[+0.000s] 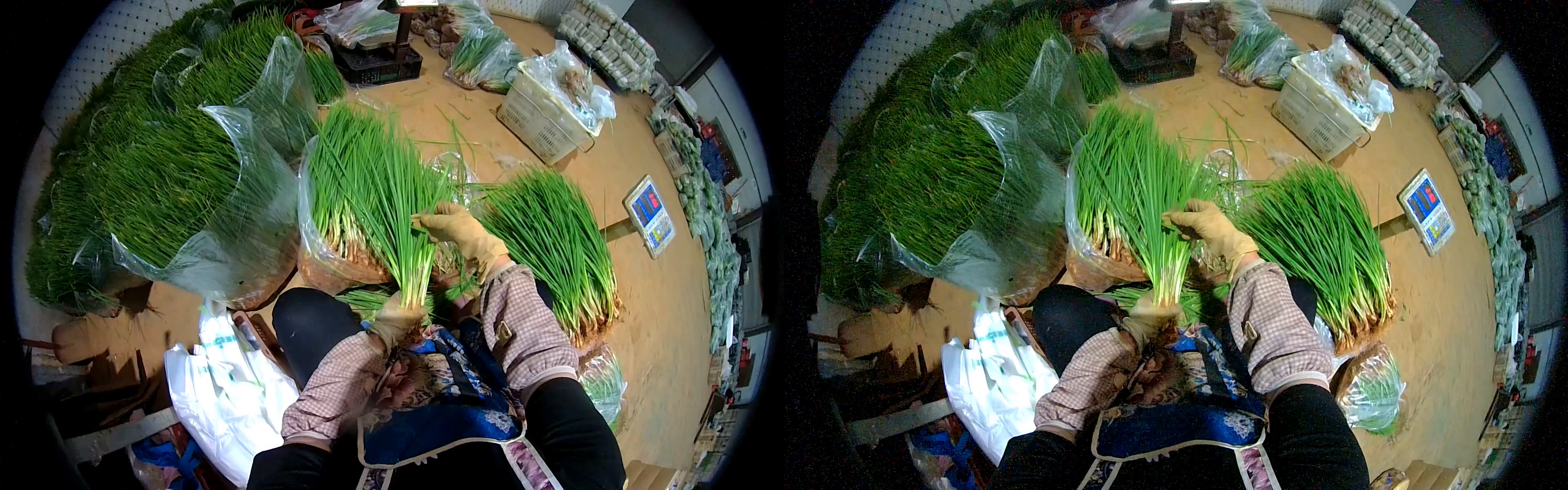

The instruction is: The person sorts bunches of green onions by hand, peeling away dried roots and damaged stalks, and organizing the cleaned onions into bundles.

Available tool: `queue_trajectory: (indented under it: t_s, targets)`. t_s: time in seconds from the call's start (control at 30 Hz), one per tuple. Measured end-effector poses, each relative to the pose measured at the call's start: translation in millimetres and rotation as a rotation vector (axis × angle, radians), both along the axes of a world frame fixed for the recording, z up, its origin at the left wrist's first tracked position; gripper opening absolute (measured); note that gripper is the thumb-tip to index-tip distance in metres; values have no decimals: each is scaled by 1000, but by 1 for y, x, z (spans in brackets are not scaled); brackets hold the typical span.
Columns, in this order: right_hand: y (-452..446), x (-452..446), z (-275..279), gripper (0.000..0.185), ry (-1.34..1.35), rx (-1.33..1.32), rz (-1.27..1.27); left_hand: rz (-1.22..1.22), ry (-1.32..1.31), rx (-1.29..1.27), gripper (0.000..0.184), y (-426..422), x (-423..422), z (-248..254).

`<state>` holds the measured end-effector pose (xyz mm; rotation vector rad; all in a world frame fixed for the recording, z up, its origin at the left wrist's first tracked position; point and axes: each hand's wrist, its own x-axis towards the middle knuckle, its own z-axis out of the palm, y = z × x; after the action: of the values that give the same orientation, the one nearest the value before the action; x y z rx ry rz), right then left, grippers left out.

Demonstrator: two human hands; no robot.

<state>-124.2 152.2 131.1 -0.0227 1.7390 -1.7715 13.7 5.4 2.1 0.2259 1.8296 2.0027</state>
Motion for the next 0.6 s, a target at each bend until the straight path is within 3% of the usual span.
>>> queue_trajectory:
  t_s: [0.1,0.23,0.3,0.33,0.43,0.5,0.53,0.6]
  targets:
    - [-5,3,2,22,-19,151,-96,-49,-80,0,27,-3,2,7]
    - [-5,-2,-21,25,71,147,-153,36,-256,148,29,0,2,-21]
    - [-4,-5,-35,27,153,56,-256,-93,-219,-44,33,-2,1,10]
    - [-6,-3,-33,27,153,55,-257,-94,-218,-45,33,-2,-1,-1]
    - [-12,-1,-26,27,151,75,-360,-57,-307,74,35,-1,-1,-21]
    - [-13,-12,-28,30,169,69,-466,222,-405,344,22,2,7,21]
    - [-11,-22,-20,33,237,36,-622,219,-405,343,22,3,8,8]
    - [15,-55,-5,24,196,122,-760,124,-295,622,23,2,14,-24]
